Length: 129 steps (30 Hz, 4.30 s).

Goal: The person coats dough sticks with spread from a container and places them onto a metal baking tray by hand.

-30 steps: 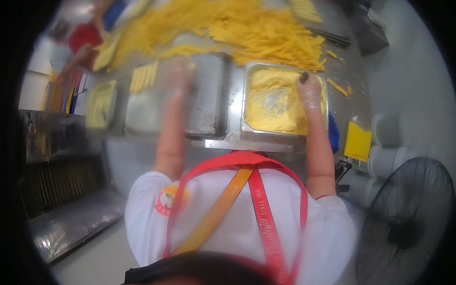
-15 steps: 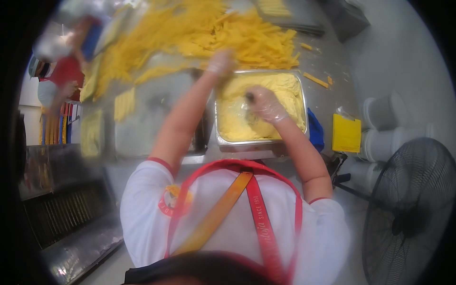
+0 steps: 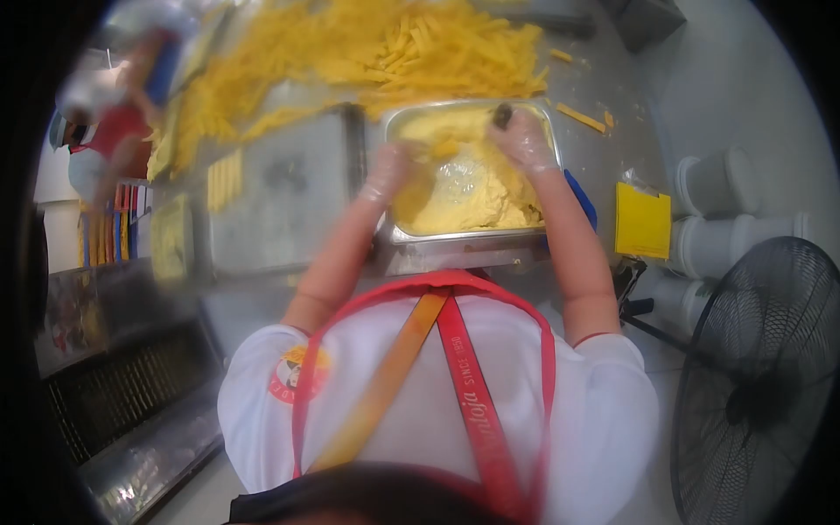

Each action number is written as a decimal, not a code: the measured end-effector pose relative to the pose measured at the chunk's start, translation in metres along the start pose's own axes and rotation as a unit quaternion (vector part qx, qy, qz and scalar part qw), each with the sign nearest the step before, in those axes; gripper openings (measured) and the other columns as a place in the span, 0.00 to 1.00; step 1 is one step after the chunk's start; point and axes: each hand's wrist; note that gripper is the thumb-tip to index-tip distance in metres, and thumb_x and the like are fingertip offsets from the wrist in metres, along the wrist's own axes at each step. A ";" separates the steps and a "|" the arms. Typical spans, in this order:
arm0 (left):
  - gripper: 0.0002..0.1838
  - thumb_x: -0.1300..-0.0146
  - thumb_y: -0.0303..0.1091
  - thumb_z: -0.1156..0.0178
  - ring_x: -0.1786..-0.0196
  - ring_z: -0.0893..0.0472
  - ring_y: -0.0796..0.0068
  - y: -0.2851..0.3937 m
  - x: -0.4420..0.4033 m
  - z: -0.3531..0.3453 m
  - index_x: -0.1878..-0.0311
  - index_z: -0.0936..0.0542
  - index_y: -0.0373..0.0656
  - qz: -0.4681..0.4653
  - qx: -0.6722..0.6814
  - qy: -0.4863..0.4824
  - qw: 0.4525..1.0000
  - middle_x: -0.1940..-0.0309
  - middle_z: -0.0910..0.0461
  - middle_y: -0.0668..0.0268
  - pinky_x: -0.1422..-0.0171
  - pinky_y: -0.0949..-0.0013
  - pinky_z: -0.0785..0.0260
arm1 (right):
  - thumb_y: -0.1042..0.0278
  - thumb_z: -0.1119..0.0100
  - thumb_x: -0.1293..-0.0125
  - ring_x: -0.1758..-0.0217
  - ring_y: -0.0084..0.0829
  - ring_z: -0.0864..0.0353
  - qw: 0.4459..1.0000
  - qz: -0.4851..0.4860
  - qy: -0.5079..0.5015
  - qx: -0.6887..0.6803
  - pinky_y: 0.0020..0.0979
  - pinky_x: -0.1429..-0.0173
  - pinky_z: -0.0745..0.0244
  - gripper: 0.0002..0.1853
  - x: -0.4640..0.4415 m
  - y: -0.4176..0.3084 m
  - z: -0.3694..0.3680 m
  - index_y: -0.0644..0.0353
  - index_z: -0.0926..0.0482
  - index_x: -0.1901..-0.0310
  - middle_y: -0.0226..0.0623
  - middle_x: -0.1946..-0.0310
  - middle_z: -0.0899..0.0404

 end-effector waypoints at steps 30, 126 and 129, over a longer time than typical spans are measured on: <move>0.18 0.47 0.28 0.30 0.60 0.16 0.72 -0.058 0.065 0.154 0.50 0.17 0.44 0.146 0.008 0.096 0.985 0.58 0.15 0.61 0.55 0.70 0.23 | 0.62 0.34 0.44 0.71 0.27 0.21 0.978 -0.020 0.149 -0.148 0.31 0.62 0.26 0.13 0.027 -0.001 -0.036 0.65 0.18 0.65 0.36 0.74 0.17; 0.13 0.54 0.37 0.35 0.69 0.19 0.48 -0.212 0.119 0.210 0.67 0.18 0.39 0.255 -0.295 0.397 0.831 0.73 0.19 0.50 0.62 0.53 0.27 | 0.64 0.36 0.43 0.71 0.39 0.21 0.987 0.038 0.159 -0.010 0.36 0.63 0.27 0.10 0.031 -0.019 -0.047 0.64 0.21 0.68 0.44 0.76 0.21; 0.14 0.56 0.37 0.35 0.65 0.21 0.44 -0.233 0.119 0.215 0.69 0.20 0.37 0.271 -0.276 0.386 0.837 0.73 0.20 0.47 0.57 0.50 0.28 | 0.65 0.36 0.43 0.72 0.39 0.22 0.985 0.061 0.162 -0.008 0.36 0.64 0.28 0.10 0.030 -0.022 -0.052 0.63 0.22 0.68 0.43 0.77 0.22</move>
Point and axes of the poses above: each hand's wrist, its own x-axis away from the middle knuckle, its own z-axis out of the back of the hand, y = z × x
